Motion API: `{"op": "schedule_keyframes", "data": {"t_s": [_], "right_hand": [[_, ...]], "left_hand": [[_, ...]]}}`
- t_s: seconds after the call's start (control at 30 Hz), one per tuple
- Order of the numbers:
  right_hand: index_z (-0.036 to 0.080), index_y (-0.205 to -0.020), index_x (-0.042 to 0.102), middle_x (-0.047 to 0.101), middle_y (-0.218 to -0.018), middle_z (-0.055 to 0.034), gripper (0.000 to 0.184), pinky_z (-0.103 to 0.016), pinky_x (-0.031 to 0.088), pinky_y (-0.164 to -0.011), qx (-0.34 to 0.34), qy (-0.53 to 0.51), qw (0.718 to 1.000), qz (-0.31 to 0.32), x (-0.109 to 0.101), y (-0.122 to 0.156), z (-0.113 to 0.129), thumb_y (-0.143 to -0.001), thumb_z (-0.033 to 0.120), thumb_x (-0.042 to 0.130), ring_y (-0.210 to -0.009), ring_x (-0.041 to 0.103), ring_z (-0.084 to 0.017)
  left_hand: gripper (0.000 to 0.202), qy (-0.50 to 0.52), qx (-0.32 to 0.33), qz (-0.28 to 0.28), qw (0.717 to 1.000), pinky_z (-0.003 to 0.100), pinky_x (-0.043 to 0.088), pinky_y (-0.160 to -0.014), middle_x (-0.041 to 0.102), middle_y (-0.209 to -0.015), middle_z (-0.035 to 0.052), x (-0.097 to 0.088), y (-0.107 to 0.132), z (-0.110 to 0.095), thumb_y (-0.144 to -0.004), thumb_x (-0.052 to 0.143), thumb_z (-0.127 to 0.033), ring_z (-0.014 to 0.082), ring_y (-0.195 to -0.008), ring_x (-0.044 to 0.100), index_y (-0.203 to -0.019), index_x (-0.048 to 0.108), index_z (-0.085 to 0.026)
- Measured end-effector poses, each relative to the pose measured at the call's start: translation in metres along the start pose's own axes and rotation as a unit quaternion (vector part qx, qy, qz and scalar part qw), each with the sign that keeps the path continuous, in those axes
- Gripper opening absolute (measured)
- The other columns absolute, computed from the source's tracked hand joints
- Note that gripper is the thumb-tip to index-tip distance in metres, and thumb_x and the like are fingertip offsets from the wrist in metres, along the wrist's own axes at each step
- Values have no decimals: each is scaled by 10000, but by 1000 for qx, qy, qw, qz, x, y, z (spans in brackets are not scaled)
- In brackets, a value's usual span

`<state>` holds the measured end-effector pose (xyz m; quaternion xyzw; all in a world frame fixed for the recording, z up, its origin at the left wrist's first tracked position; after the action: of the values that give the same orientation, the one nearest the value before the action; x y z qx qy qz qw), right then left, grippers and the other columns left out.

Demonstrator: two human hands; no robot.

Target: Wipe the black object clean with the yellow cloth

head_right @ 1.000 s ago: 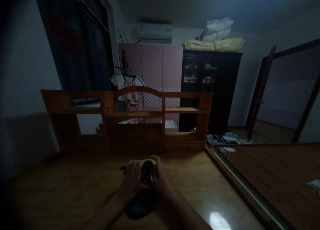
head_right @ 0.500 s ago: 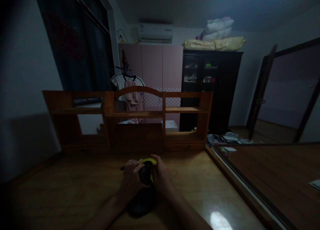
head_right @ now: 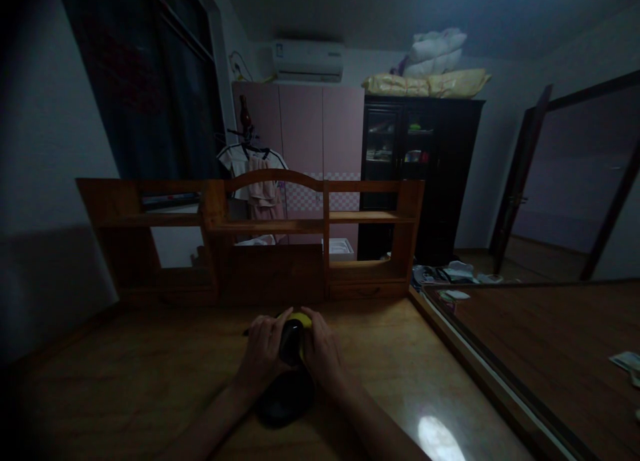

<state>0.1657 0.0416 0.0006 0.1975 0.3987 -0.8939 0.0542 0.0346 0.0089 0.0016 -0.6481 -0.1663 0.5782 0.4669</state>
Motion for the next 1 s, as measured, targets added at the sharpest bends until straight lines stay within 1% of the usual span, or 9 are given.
{"op": "schedule_keyframes", "data": {"t_s": [0.13,0.23,0.37,0.47,0.57,0.67,0.73,0.83,1.0], "right_hand": [[208,-1233,514,610,-1138,-80,364,-336,469,-917,-9,2,1000,-1,-2,0,-2,-896,117,413,-1042,580,-201],[208,-1238,508,604,-1143,-77,375,-327,463,-919,-11,1,1000,-3,-4,-1,1,-889,105,418,-1045,575,-196],[204,-1217,519,610,-1116,-77,374,-329,468,-905,-16,0,1000,-10,-6,-1,7,-871,92,430,-1028,578,-200],[206,-1200,529,615,-1098,-77,374,-337,471,-897,-17,6,1000,-17,-7,0,7,-858,83,440,-1013,583,-206],[206,-1192,530,615,-1094,-77,375,-344,468,-902,-11,10,1000,-18,-6,0,5,-849,77,449,-1009,584,-209],[212,-1194,524,616,-1103,-71,386,-344,467,-906,-2,7,1000,-17,-6,0,3,-840,72,457,-1017,585,-209],[220,-1200,516,615,-1119,-66,402,-343,464,-913,1,1,1000,-20,-6,0,4,-832,66,463,-1030,584,-208],[228,-1249,467,612,-1126,-63,450,-334,476,-896,13,-21,1000,-19,-6,-1,4,-831,61,459,-1016,594,-198],[232,-1400,286,621,-1019,-50,623,-293,522,-757,24,-53,998,-18,-8,1,5,-824,65,453,-840,624,-168]], "left_hand": [[872,13,-2,8,1000,521,330,-1003,525,-1044,142,-1,-1,1,-674,683,-580,314,-1006,477,-1338,423,-77],[797,14,0,-13,1000,523,326,-1016,525,-1066,144,-5,0,2,-689,677,-558,319,-1030,484,-1305,454,-103],[783,19,-8,-46,999,513,324,-1041,482,-1215,187,-12,0,3,-672,701,-534,361,-1174,434,-1284,464,-106],[758,41,5,-30,999,495,313,-1066,472,-1302,192,-11,-3,1,-695,688,-519,351,-1230,420,-1285,446,-110],[806,48,30,-21,998,475,366,-1028,542,-1247,187,-6,-2,0,-690,686,-544,332,-1166,495,-1300,410,-95],[850,54,23,-11,998,431,444,-947,587,-1185,181,2,2,3,-673,706,-549,313,-1078,558,-1307,386,-83],[862,60,18,-2,998,420,460,-927,589,-1185,180,6,3,5,-674,707,-549,312,-1068,566,-1318,371,-85],[894,59,25,-1,998,440,455,-927,592,-1187,178,7,3,4,-669,694,-584,319,-1056,572,-1335,355,-95],[1027,71,16,22,997,433,450,-924,566,-1221,181,4,0,3,-638,716,-591,308,-1051,566,-1416,249,-109]]}}
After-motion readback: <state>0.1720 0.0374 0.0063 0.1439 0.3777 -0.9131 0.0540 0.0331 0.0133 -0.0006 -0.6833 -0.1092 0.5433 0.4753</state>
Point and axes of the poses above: each hand's wrist, its own y-axis away from the middle knuckle, its own x-axis out of the palm, z = x × y, the point moved 6 cm from there along -y, towards the middle knuckle
